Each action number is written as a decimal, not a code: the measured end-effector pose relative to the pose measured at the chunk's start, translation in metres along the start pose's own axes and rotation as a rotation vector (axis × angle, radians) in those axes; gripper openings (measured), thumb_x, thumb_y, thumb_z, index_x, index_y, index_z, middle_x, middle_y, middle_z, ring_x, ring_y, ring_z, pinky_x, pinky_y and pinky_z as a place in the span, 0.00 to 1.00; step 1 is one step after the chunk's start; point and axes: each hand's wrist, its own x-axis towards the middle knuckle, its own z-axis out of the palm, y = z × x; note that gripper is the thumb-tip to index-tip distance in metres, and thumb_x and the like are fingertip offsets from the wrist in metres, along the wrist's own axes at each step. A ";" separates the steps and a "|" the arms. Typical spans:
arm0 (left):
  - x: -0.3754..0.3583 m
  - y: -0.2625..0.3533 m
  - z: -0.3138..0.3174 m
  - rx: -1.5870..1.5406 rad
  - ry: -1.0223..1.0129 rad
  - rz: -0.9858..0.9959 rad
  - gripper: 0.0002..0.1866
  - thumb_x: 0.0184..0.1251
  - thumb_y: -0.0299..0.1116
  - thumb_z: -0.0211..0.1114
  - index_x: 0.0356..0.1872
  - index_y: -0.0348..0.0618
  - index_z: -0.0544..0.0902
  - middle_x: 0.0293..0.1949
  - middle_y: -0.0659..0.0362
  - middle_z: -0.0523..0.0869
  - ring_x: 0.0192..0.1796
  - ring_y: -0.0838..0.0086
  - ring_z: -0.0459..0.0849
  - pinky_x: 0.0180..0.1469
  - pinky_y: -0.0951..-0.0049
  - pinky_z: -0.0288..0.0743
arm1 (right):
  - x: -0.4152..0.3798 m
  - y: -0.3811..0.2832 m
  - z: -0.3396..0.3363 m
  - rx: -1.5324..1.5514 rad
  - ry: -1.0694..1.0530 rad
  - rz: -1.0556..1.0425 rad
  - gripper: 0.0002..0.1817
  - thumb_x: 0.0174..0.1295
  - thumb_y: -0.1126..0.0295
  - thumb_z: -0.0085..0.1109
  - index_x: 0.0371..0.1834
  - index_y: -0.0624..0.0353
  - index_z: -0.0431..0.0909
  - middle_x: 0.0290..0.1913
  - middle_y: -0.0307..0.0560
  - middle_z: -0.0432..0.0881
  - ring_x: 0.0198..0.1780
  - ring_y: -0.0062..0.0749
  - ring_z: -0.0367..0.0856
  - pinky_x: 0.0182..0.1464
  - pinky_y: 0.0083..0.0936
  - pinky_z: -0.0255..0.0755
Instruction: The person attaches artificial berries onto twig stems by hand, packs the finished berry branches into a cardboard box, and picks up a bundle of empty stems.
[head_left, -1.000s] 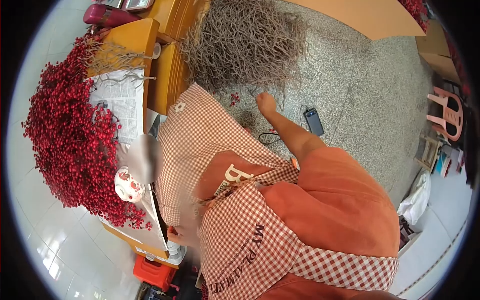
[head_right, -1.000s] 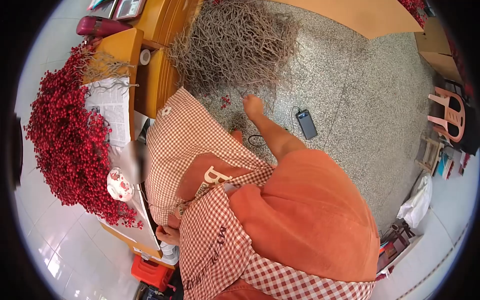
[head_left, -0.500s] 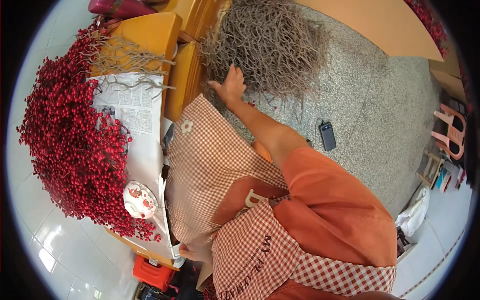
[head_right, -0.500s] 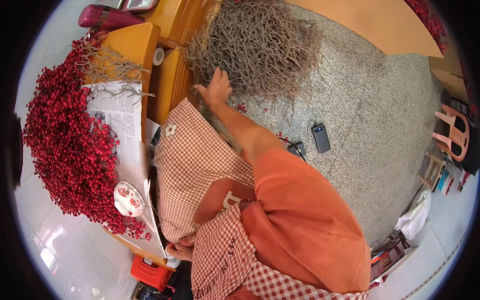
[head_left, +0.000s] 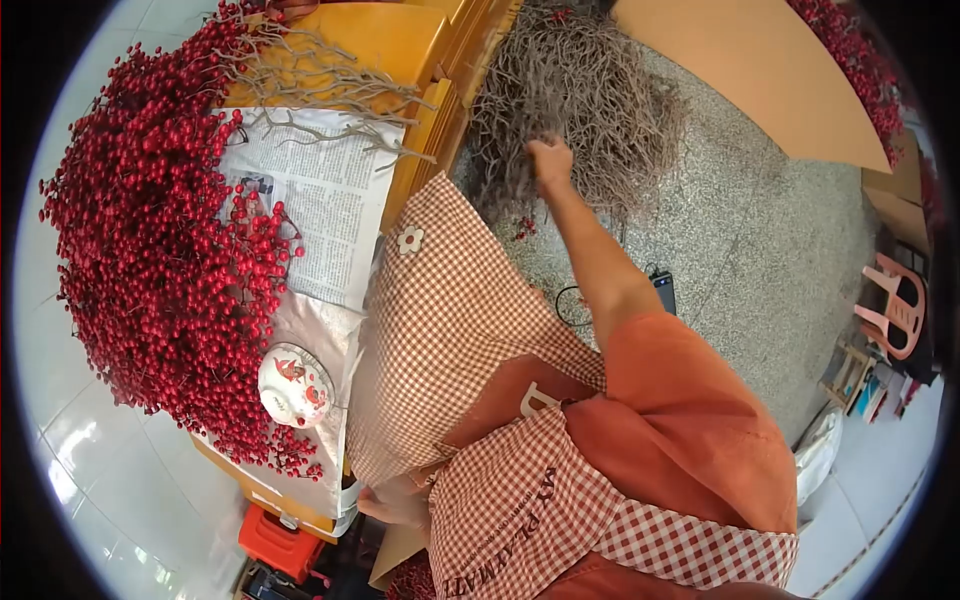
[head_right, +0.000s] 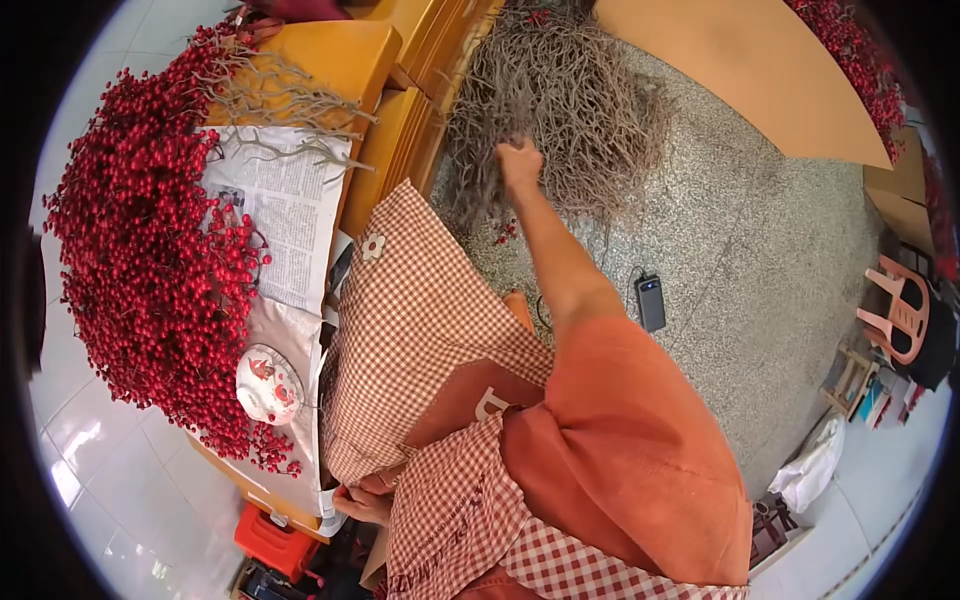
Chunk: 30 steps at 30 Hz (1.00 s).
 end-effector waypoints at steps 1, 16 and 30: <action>0.001 -0.006 -0.004 0.007 0.003 0.009 0.19 0.61 0.42 0.49 0.37 0.32 0.71 0.32 0.48 0.70 0.34 0.60 0.67 0.39 0.59 0.63 | 0.004 -0.005 -0.017 0.382 -0.123 0.124 0.16 0.53 0.72 0.56 0.46 0.59 0.79 0.26 0.44 0.80 0.33 0.33 0.79 0.36 0.33 0.72; -0.005 0.009 -0.007 0.461 -0.052 0.596 0.16 0.62 0.36 0.54 0.42 0.30 0.74 0.41 0.44 0.74 0.43 0.53 0.72 0.49 0.58 0.67 | -0.066 -0.146 -0.235 0.810 -0.551 0.033 0.12 0.45 0.67 0.58 0.31 0.60 0.71 0.19 0.37 0.69 0.18 0.31 0.66 0.23 0.29 0.60; -0.105 0.232 0.043 -0.209 -0.472 1.675 0.33 0.54 0.29 0.68 0.62 0.39 0.65 0.66 0.37 0.61 0.64 0.41 0.66 0.62 0.45 0.66 | -0.286 -0.272 -0.147 0.362 -1.312 0.159 0.27 0.32 0.74 0.61 0.44 0.68 0.75 0.36 0.51 0.81 0.25 0.30 0.77 0.23 0.24 0.70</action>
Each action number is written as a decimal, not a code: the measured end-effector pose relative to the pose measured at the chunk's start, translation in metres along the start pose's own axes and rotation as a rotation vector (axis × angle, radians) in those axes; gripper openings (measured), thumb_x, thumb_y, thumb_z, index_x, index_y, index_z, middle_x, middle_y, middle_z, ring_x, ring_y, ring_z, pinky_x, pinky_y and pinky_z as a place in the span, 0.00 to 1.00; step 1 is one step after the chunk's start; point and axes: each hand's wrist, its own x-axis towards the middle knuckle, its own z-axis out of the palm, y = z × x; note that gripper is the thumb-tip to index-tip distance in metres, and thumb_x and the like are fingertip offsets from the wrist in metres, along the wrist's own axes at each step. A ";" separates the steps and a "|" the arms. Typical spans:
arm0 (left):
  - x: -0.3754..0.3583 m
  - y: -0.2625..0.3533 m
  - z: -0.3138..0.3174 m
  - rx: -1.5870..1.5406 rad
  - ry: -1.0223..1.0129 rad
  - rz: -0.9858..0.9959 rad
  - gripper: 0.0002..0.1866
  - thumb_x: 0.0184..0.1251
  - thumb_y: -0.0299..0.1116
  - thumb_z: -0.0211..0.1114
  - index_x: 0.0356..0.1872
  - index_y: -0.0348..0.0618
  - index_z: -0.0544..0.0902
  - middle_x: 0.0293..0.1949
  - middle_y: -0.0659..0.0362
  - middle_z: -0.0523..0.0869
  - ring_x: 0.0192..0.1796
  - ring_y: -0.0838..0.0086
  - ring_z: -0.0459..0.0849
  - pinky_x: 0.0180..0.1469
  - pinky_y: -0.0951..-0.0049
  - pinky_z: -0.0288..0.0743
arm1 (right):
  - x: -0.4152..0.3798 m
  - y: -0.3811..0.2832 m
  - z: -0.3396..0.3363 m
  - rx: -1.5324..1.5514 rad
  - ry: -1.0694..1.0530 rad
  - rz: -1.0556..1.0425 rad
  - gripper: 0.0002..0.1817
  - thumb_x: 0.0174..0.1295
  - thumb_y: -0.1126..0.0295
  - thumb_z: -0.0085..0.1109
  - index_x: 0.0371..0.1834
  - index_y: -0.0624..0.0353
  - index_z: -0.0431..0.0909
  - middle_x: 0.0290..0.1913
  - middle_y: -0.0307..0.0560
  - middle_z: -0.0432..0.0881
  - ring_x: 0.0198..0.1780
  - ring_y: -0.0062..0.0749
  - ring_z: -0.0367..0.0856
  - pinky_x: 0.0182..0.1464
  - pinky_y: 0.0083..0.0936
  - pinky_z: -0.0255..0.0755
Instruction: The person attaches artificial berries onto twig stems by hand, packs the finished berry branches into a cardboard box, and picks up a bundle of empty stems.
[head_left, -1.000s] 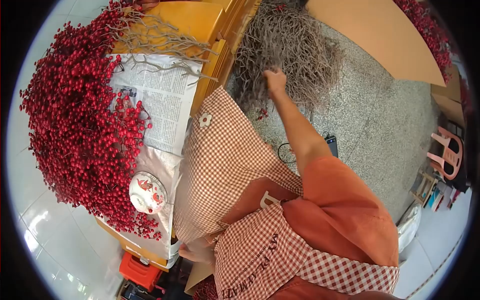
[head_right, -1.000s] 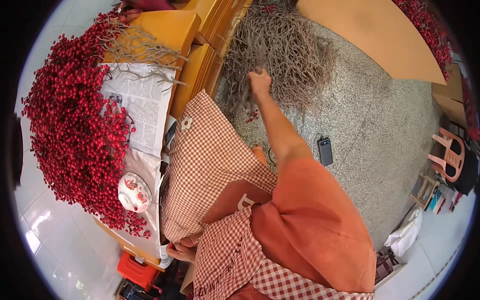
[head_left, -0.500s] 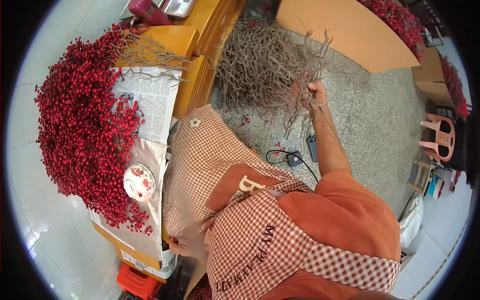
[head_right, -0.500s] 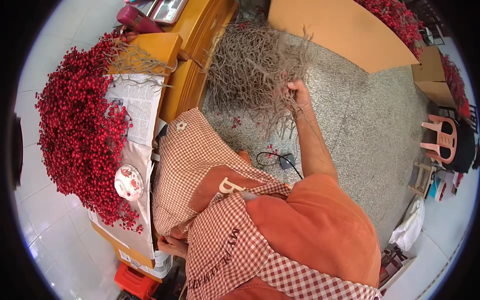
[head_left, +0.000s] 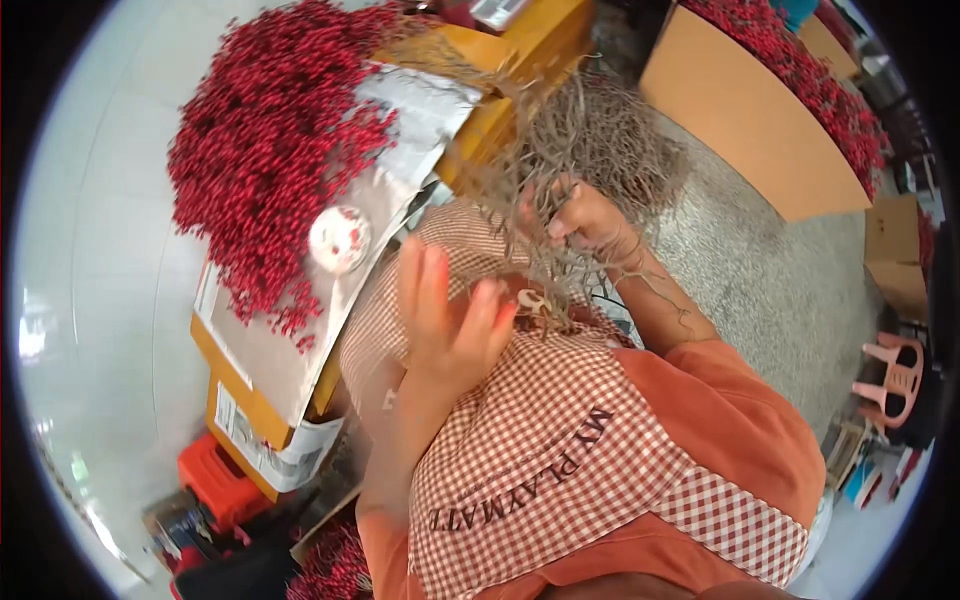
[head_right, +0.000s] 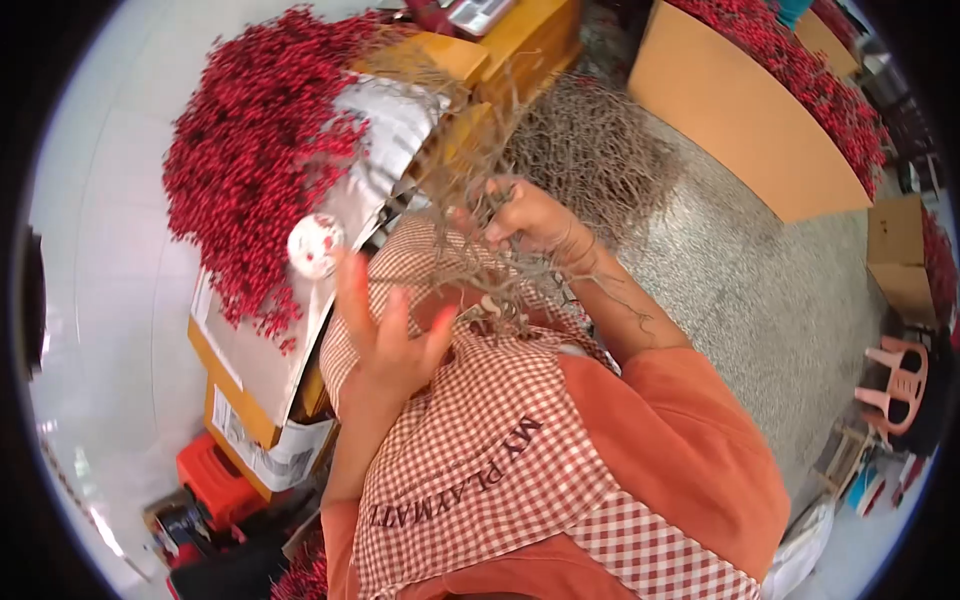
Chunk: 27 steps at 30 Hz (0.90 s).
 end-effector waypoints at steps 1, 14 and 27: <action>-0.002 -0.002 0.012 -0.024 0.099 0.009 0.32 0.53 0.26 0.68 0.61 0.38 0.67 0.64 0.37 0.63 0.61 0.44 0.71 0.59 0.46 0.71 | -0.006 -0.011 0.035 -0.046 -0.023 -0.042 0.26 0.32 0.73 0.62 0.41 0.67 0.76 0.36 0.48 0.81 0.27 0.27 0.77 0.25 0.21 0.71; -0.150 -0.012 -0.057 -1.002 0.249 -1.309 0.23 0.75 0.34 0.43 0.66 0.33 0.65 0.41 0.56 0.82 0.42 0.75 0.79 0.47 0.77 0.71 | 0.050 0.074 0.100 -0.189 -0.430 0.075 0.26 0.41 0.74 0.61 0.48 0.69 0.74 0.38 0.51 0.82 0.24 0.26 0.77 0.25 0.20 0.72; -0.236 -0.066 -0.049 -1.451 0.810 -1.257 0.15 0.69 0.28 0.51 0.55 0.39 0.72 0.46 0.56 0.80 0.47 0.68 0.80 0.51 0.66 0.75 | 0.130 0.161 0.193 -0.230 -0.773 0.493 0.23 0.48 0.70 0.57 0.49 0.69 0.74 0.32 0.51 0.82 0.26 0.28 0.80 0.23 0.20 0.73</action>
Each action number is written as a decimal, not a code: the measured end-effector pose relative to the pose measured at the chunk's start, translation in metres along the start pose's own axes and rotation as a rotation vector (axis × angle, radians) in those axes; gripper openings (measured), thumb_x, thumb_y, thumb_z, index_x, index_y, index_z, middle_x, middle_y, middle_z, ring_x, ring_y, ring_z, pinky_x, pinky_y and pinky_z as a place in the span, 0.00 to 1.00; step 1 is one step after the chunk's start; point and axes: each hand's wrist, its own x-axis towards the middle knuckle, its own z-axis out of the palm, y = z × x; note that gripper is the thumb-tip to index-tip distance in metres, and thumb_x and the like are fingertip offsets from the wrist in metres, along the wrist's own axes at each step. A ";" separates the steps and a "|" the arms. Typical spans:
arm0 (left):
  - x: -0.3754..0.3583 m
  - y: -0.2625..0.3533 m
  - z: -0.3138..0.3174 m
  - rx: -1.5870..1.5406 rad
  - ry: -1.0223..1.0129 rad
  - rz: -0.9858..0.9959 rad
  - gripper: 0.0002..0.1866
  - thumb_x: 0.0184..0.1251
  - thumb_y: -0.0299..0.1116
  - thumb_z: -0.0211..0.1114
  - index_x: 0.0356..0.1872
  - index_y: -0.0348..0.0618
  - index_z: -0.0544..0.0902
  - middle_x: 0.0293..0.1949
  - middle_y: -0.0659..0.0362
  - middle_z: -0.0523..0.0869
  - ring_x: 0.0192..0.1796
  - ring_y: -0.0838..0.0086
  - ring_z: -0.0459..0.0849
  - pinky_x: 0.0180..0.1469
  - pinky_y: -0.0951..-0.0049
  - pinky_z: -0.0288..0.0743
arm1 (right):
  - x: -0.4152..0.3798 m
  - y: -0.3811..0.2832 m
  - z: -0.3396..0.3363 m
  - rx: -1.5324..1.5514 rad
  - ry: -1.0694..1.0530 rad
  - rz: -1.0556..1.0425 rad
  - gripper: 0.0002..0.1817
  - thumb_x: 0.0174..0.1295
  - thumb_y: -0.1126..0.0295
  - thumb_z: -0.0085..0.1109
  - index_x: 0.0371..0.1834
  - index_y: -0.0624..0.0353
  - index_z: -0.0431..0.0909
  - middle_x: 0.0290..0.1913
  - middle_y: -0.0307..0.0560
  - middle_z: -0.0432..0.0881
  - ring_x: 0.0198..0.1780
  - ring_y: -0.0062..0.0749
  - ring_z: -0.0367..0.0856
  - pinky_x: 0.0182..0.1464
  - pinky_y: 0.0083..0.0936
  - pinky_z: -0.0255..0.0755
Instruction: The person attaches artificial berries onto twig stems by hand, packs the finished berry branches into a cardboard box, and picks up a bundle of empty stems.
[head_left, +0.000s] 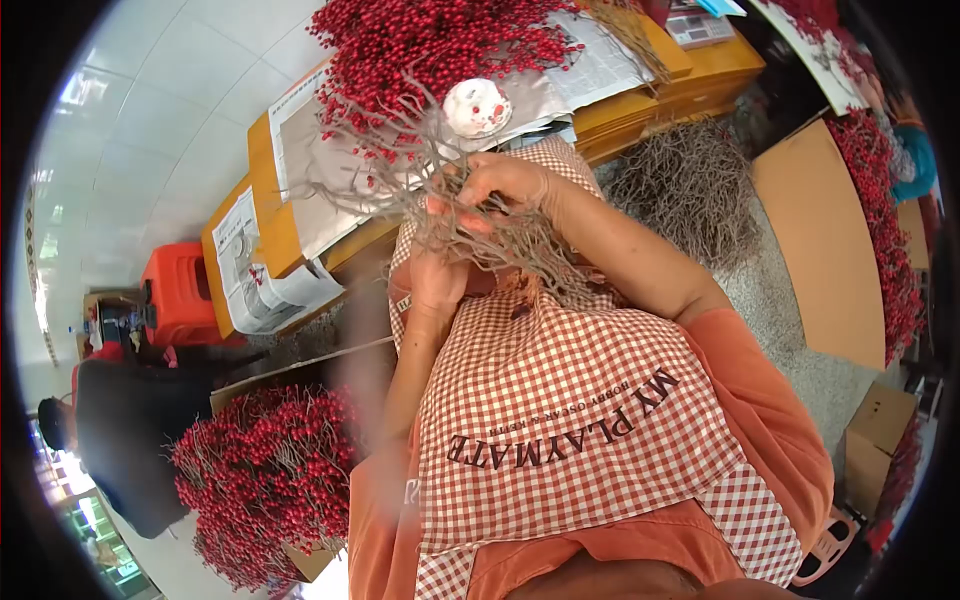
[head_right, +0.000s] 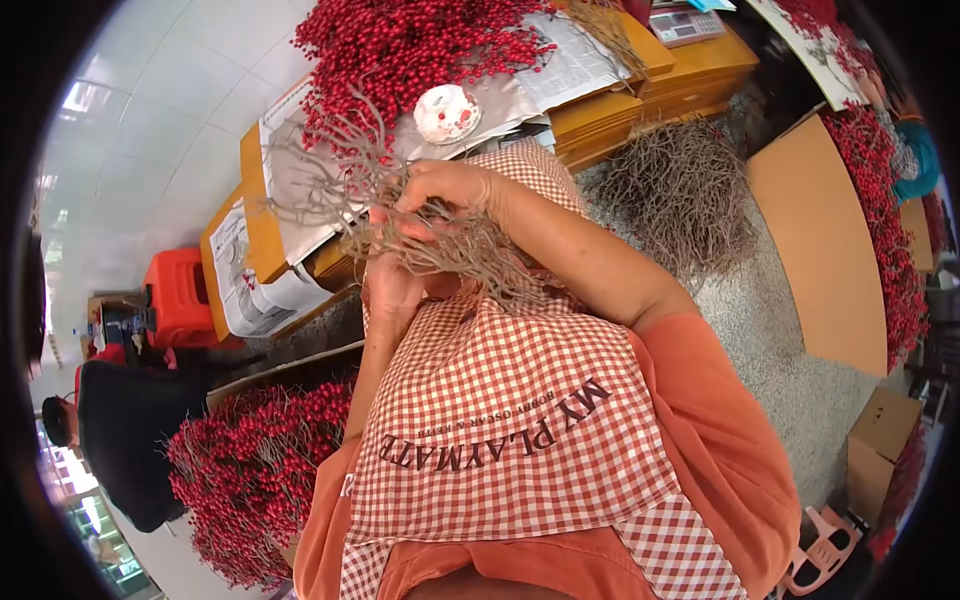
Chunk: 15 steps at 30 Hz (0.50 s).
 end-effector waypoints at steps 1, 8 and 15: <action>0.000 0.007 0.006 0.065 0.098 0.042 0.12 0.69 0.29 0.51 0.50 0.39 0.74 0.39 0.55 0.81 0.42 0.67 0.81 0.49 0.65 0.76 | 0.004 -0.005 0.002 -0.150 -0.009 0.073 0.21 0.50 0.69 0.57 0.48 0.69 0.75 0.28 0.49 0.82 0.23 0.24 0.78 0.20 0.20 0.69; -0.012 0.064 -0.053 -0.077 0.374 0.212 0.11 0.72 0.40 0.54 0.36 0.44 0.76 0.25 0.63 0.74 0.25 0.69 0.73 0.32 0.63 0.70 | 0.022 0.018 -0.050 -0.847 0.475 -0.085 0.16 0.52 0.62 0.59 0.34 0.66 0.81 0.21 0.39 0.80 0.22 0.21 0.76 0.25 0.20 0.68; -0.034 0.093 -0.044 -0.079 0.197 0.310 0.13 0.66 0.42 0.62 0.42 0.44 0.78 0.28 0.63 0.78 0.25 0.68 0.74 0.33 0.64 0.69 | 0.044 0.073 -0.076 -1.417 0.446 -0.308 0.26 0.52 0.57 0.64 0.45 0.69 0.75 0.37 0.58 0.83 0.38 0.47 0.83 0.43 0.37 0.74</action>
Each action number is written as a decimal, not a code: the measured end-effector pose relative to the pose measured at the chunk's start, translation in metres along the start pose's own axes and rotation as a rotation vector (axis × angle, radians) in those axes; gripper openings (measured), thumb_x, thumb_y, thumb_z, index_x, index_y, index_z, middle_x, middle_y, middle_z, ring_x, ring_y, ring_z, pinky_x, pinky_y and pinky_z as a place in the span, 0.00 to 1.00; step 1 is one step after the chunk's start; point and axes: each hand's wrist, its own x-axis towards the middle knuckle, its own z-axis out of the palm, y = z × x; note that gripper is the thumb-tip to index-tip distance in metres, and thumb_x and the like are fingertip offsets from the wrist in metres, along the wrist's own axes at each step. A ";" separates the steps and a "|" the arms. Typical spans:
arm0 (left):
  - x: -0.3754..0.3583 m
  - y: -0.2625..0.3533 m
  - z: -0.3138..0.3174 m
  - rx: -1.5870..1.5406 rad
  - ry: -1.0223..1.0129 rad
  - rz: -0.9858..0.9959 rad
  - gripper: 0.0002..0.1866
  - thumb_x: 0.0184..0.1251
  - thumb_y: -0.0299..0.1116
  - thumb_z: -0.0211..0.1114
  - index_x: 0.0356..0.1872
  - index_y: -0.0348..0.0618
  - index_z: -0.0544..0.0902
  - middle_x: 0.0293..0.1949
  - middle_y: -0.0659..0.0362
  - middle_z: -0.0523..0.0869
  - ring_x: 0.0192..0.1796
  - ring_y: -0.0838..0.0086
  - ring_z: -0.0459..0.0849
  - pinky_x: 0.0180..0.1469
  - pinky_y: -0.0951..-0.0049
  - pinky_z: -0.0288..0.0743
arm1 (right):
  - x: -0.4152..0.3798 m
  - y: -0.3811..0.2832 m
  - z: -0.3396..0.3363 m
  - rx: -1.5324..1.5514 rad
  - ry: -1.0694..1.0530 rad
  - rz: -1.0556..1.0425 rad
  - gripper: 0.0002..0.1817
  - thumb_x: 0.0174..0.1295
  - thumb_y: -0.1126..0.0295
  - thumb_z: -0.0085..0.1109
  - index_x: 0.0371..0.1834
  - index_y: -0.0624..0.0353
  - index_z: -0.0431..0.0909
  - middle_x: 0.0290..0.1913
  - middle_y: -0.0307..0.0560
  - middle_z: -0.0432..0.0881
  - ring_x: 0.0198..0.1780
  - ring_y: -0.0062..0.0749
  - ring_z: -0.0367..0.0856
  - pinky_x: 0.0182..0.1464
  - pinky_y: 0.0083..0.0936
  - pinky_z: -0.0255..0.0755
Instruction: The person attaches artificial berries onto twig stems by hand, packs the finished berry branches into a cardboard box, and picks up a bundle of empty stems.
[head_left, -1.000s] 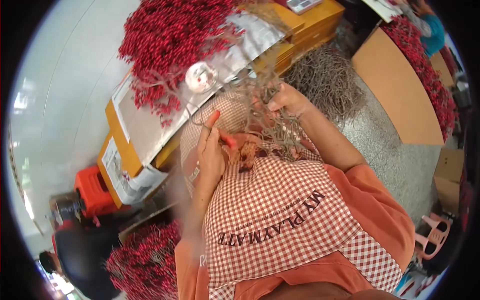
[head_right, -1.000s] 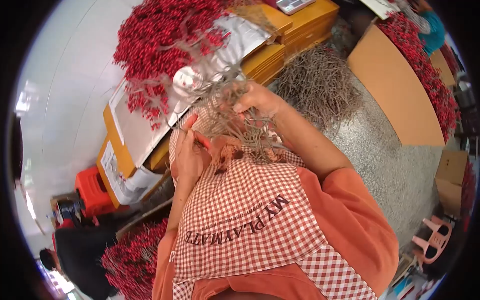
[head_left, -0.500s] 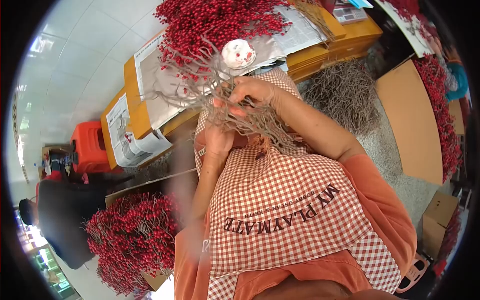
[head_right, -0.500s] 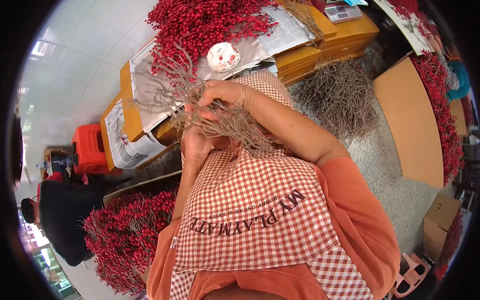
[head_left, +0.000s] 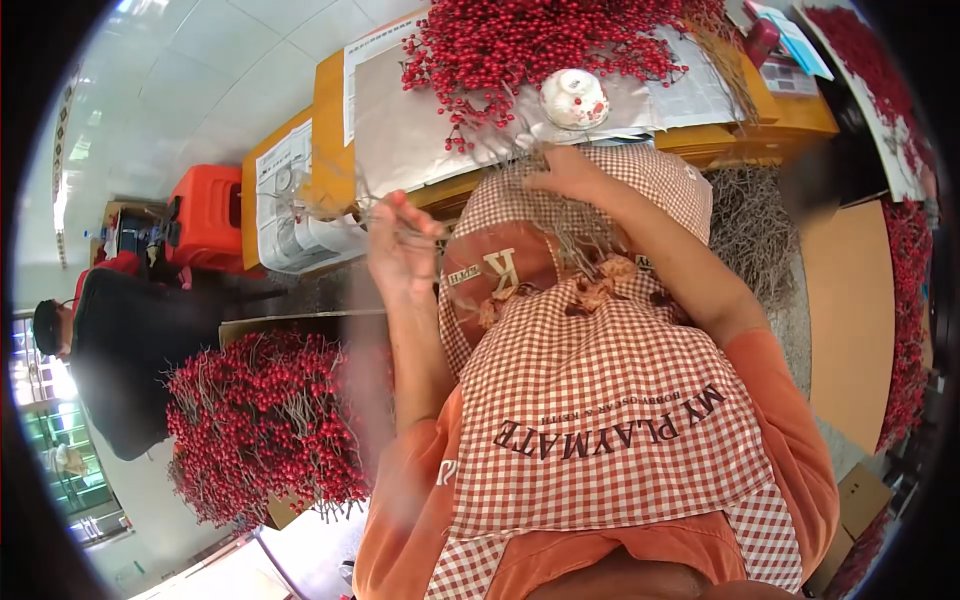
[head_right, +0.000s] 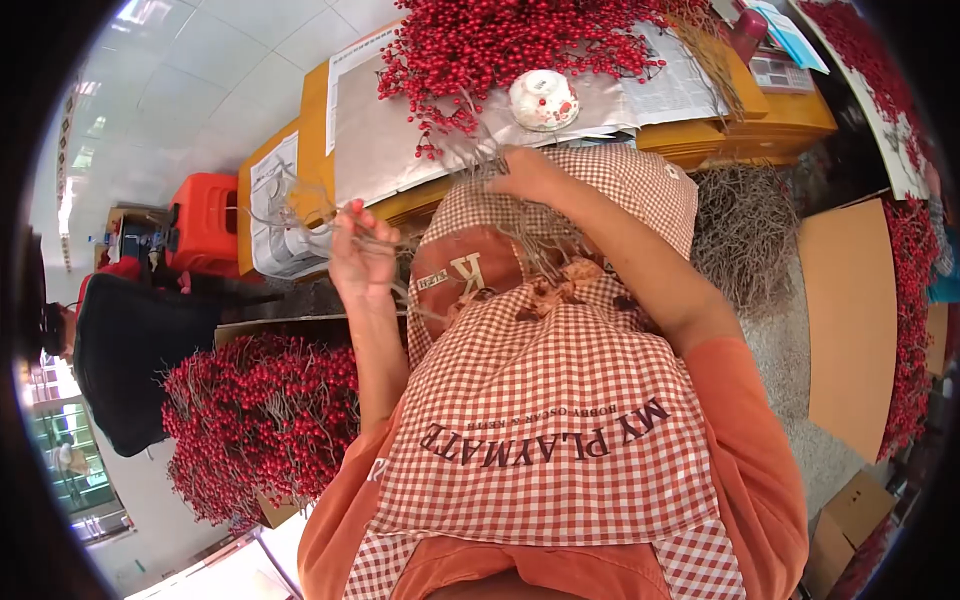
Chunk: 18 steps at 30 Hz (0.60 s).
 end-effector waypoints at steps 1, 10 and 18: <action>-0.007 -0.004 0.020 0.065 -0.010 0.029 0.15 0.64 0.41 0.64 0.45 0.42 0.79 0.30 0.61 0.80 0.28 0.66 0.77 0.35 0.62 0.73 | 0.000 -0.003 -0.005 -0.070 -0.129 0.096 0.29 0.51 0.53 0.66 0.47 0.67 0.73 0.43 0.60 0.81 0.45 0.54 0.81 0.48 0.41 0.73; -0.020 -0.010 0.050 0.051 0.042 -0.004 0.15 0.65 0.40 0.63 0.46 0.41 0.78 0.31 0.58 0.83 0.34 0.61 0.80 0.37 0.58 0.75 | -0.012 -0.077 -0.035 -0.227 0.344 0.087 0.19 0.53 0.58 0.66 0.40 0.61 0.76 0.35 0.55 0.81 0.37 0.49 0.81 0.38 0.38 0.74; -0.028 -0.011 0.079 0.154 0.135 0.041 0.15 0.69 0.39 0.59 0.47 0.38 0.77 0.34 0.53 0.84 0.43 0.53 0.83 0.41 0.55 0.80 | -0.023 -0.107 -0.076 0.110 0.310 -0.019 0.15 0.54 0.63 0.66 0.42 0.57 0.77 0.41 0.47 0.80 0.39 0.39 0.81 0.36 0.29 0.74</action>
